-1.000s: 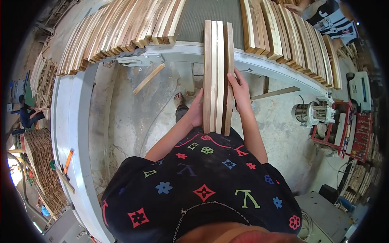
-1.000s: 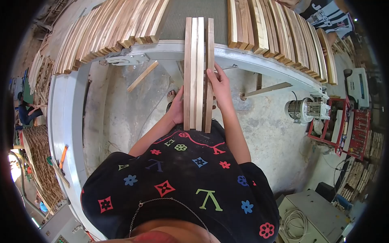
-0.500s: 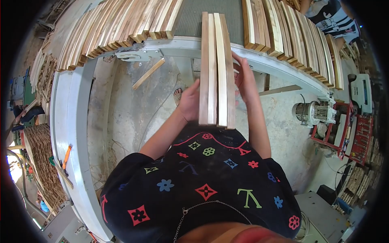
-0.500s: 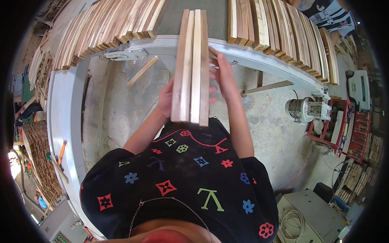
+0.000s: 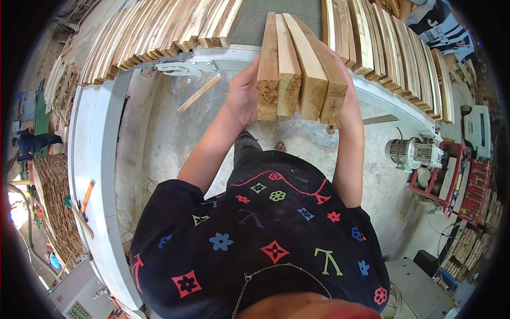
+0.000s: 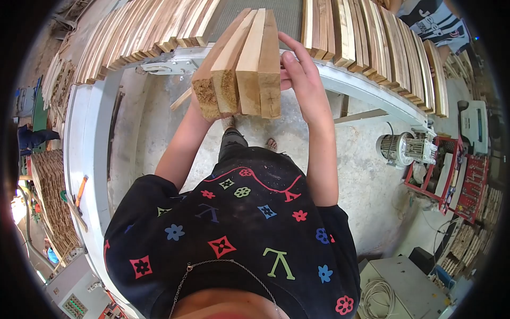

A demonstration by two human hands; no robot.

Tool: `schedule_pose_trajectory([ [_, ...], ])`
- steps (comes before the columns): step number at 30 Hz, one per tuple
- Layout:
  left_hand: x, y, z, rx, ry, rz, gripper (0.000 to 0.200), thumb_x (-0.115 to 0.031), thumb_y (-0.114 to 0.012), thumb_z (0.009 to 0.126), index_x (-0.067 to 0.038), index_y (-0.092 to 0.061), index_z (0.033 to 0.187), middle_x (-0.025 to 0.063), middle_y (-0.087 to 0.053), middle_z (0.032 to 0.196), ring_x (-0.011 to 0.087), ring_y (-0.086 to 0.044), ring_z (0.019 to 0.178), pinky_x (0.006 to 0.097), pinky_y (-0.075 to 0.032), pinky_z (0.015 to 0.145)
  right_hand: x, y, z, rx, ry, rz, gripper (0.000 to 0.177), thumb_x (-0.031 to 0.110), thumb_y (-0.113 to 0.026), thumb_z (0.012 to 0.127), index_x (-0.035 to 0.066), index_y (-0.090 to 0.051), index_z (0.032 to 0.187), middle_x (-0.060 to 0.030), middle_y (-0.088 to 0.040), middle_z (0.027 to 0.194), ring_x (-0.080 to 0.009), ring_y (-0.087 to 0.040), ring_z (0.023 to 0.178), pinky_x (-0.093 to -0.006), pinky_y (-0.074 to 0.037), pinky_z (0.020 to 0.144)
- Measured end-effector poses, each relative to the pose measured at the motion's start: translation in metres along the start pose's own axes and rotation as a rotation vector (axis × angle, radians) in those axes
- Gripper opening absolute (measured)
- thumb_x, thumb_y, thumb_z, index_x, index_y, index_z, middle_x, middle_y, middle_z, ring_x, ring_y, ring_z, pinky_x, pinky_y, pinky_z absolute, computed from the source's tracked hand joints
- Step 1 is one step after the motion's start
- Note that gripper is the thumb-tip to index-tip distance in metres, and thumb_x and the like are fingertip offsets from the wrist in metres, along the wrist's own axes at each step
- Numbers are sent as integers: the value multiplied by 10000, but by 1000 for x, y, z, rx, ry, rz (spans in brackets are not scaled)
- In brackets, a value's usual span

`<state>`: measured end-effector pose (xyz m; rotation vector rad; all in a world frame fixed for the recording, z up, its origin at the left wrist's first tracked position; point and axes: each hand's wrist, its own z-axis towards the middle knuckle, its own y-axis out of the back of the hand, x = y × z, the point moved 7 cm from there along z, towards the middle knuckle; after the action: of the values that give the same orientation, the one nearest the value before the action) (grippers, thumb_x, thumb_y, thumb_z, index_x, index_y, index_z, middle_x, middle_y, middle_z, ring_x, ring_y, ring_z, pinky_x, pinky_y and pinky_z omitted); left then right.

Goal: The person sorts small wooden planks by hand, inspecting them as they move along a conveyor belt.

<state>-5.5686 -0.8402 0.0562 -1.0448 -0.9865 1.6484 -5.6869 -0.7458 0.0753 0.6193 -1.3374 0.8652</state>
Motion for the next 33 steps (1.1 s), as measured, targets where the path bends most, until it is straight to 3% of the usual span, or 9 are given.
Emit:
schedule_pose_trajectory([
  [9, 7, -6, -5, 155, -64, 114, 602, -460, -328, 1054, -56, -339, 1501, 145, -483, 1456, 294, -512, 1310, 469, -434, 1077, -3, 7, 1, -53, -100, 47, 553, 449, -475, 1029, 41, -502, 1401, -77, -694, 962, -105, -626, 830, -257, -489, 782],
  [13, 31, 22, -26, -55, 85, -207, 644, -496, -376, 1032, -51, -342, 1496, 150, -478, 1459, 297, -503, 1319, 482, -411, 1093, -18, 21, -3, -24, -268, -6, 466, 394, -493, 1032, 45, -562, 1334, -99, -708, 994, -140, -670, 889, -281, -500, 855],
  [14, 32, 26, -32, -428, 130, 312, 682, -526, -395, 1016, -49, -337, 1499, 156, -475, 1462, 308, -500, 1321, 486, -396, 1104, -22, 22, -5, -20, -301, -40, 447, 377, -500, 1032, 49, -568, 1328, -98, -710, 991, -139, -674, 892, -283, -499, 862],
  [16, 54, 45, -46, -426, 213, 67, 693, -541, -389, 1013, -49, -342, 1498, 159, -479, 1460, 312, -499, 1322, 483, -392, 1109, -45, 36, -6, -13, -388, -136, 404, 322, -566, 1002, 55, -584, 1305, -120, -703, 1070, -174, -672, 980, -315, -499, 900],
  [18, 73, 58, -56, -471, 220, -42, 703, -571, -368, 1008, -63, -361, 1493, 167, -495, 1446, 327, -507, 1311, 491, -398, 1104, -47, 42, -1, -69, -81, -495, 421, 315, -610, 969, 59, -587, 1302, -132, -675, 1157, -222, -637, 1081, -347, -483, 946],
  [19, 80, 70, -60, -529, 175, -41, 738, -593, -333, 995, -70, -339, 1515, 226, -462, 1455, 481, -454, 1311, 664, -299, 1117, -39, 40, 2, -99, 78, -672, 432, 312, -632, 953, 61, -588, 1301, -139, -661, 1200, -245, -620, 1131, -363, -474, 969],
  [26, 107, 155, -114, -471, 329, -184, 844, -684, -424, 921, -50, -388, 1476, 254, -501, 1395, 462, -499, 1271, 719, -321, 1067, -40, -90, 24, 1104, 749, -1291, 602, 425, -773, 747, 91, -621, 1224, -156, -642, 1215, -310, -565, 1226, -481, -305, 1133],
  [29, 116, 187, -127, -564, 319, -199, 872, -677, -466, 911, -30, -359, 1485, 256, -478, 1419, 457, -492, 1276, 694, -329, 1078, -83, -129, 32, 1772, 438, -1480, 661, 547, -765, 695, 85, -631, 1148, -165, -705, 1018, -335, -657, 1057, -477, -420, 1024],
  [33, 110, 177, -123, -554, 225, -334, 911, -682, -469, 911, 7, -323, 1490, 264, -473, 1415, 435, -500, 1271, 575, -367, 1100, -120, -148, 33, 1990, 258, -1344, 742, 608, -770, 620, 60, -632, 1101, -150, -710, 902, -356, -693, 886, -473, -508, 848],
])
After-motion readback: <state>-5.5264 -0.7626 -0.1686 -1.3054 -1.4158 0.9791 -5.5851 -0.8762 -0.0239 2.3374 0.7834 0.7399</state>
